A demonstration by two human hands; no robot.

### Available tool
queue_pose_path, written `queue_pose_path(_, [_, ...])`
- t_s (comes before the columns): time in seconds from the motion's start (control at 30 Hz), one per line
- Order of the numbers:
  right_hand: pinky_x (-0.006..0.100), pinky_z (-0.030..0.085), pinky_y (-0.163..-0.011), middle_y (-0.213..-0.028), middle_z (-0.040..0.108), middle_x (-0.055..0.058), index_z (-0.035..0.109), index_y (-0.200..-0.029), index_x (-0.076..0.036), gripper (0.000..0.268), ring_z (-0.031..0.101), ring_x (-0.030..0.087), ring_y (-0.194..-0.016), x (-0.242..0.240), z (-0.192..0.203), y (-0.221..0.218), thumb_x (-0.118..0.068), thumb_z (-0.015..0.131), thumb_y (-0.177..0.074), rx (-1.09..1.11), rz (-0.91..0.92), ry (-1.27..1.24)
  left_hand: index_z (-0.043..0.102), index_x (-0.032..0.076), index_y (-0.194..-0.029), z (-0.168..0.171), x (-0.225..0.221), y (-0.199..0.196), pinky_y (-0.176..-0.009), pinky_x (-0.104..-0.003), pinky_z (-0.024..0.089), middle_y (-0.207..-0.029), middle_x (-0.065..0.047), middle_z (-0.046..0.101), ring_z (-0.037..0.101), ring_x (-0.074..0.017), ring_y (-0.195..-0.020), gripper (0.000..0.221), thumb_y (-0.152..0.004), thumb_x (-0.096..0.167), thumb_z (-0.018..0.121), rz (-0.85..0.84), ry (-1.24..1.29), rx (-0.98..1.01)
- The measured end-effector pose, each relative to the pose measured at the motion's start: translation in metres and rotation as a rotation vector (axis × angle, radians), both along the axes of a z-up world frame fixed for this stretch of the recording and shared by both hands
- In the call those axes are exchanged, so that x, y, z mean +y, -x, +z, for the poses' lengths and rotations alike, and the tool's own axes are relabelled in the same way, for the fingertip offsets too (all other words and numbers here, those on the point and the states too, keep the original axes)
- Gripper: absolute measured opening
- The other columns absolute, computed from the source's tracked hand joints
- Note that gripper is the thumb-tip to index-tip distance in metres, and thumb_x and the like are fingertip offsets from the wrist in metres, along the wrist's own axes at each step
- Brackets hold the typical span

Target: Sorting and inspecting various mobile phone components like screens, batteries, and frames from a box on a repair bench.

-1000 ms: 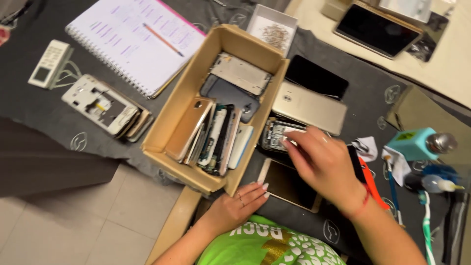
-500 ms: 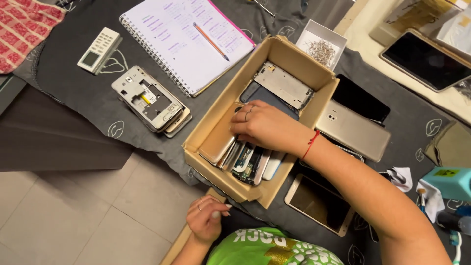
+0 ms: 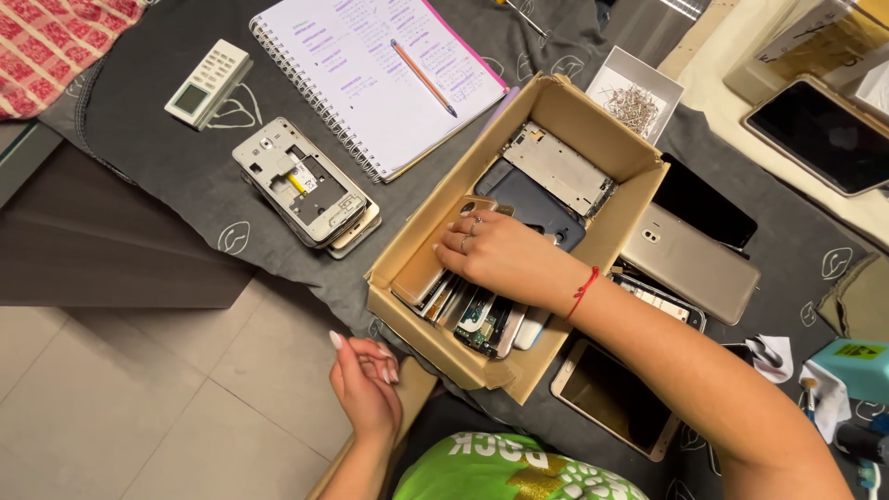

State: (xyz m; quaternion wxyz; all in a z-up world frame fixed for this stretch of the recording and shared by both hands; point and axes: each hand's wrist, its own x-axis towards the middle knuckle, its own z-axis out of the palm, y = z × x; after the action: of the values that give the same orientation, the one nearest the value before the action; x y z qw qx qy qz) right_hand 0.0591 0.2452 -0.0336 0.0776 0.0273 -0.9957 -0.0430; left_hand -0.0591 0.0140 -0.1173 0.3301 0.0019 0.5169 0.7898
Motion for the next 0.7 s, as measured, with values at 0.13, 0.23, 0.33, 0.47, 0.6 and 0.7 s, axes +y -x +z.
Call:
queue_pose_path(0.13, [0.039, 0.054, -0.09, -0.111, 0.074, 0.015, 0.065, -0.118, 0.001, 0.024, 0.069, 0.029, -0.1, -0.001, 0.004, -0.002, -0.004, 0.068, -0.094, 0.096, 0.027, -0.073, 0.052, 0.009, -0.065, -0.006, 0.003, 0.007, -0.05, -0.029, 0.028, -0.047, -0.002, 0.03, 0.035, -0.0142, -0.044, 0.058, -0.109, 0.045, 0.046, -0.017, -0.027, -0.189])
queue_pose_path(0.23, [0.04, 0.056, -0.094, -0.111, 0.074, 0.016, 0.064, -0.117, 0.003, 0.019, 0.07, 0.031, -0.104, -0.003, 0.021, -0.007, -0.003, 0.067, -0.099, 0.198, 0.042, -0.041, 0.053, 0.009, -0.066, -0.015, 0.003, 0.01, -0.049, -0.028, 0.025, -0.049, -0.001, 0.032, 0.034, -0.0132, -0.045, 0.056, -0.11, 0.044, 0.047, -0.022, -0.043, -0.276])
queue_pose_path(0.33, [0.041, 0.055, -0.096, -0.117, 0.074, 0.016, 0.064, -0.118, 0.002, 0.018, 0.07, 0.031, -0.106, -0.007, 0.044, -0.015, -0.001, 0.06, -0.102, 0.232, 0.017, -0.056, 0.054, 0.009, -0.068, -0.017, 0.002, 0.011, -0.049, -0.029, 0.026, -0.051, -0.001, 0.033, 0.034, -0.0136, -0.047, 0.056, -0.11, 0.044, 0.047, -0.033, -0.054, -0.3])
queue_pose_path(0.47, [0.04, 0.056, -0.097, -0.121, 0.072, 0.014, 0.065, -0.118, 0.001, 0.016, 0.07, 0.028, -0.106, -0.017, 0.084, -0.035, -0.001, 0.058, -0.105, 0.331, -0.025, -0.065, 0.054, 0.009, -0.07, -0.02, 0.003, 0.013, -0.05, -0.029, 0.027, -0.052, -0.001, 0.033, 0.035, -0.0135, -0.048, 0.056, -0.111, 0.046, 0.045, -0.06, -0.044, -0.301])
queue_pose_path(0.6, [0.04, 0.062, -0.087, -0.119, 0.074, 0.017, 0.064, -0.123, 0.006, 0.021, 0.073, 0.029, -0.105, -0.038, 0.122, -0.076, 0.003, 0.06, -0.103, 0.405, -0.145, -0.017, 0.054, 0.011, -0.07, -0.021, 0.002, 0.012, -0.05, -0.027, 0.026, -0.053, 0.001, 0.033, 0.034, -0.0121, -0.048, 0.056, -0.111, 0.048, 0.046, -0.063, -0.046, -0.306])
queue_pose_path(0.7, [0.038, 0.065, -0.077, -0.097, 0.077, 0.016, 0.067, -0.115, 0.005, 0.018, 0.074, 0.025, -0.078, -0.059, 0.137, -0.113, -0.003, 0.063, -0.1, 0.513, -0.332, 0.266, 0.055, 0.012, -0.07, -0.026, 0.002, 0.012, -0.049, -0.026, 0.027, -0.051, 0.002, 0.035, 0.034, -0.0101, -0.048, 0.057, -0.112, 0.048, 0.045, -0.07, -0.071, -0.308])
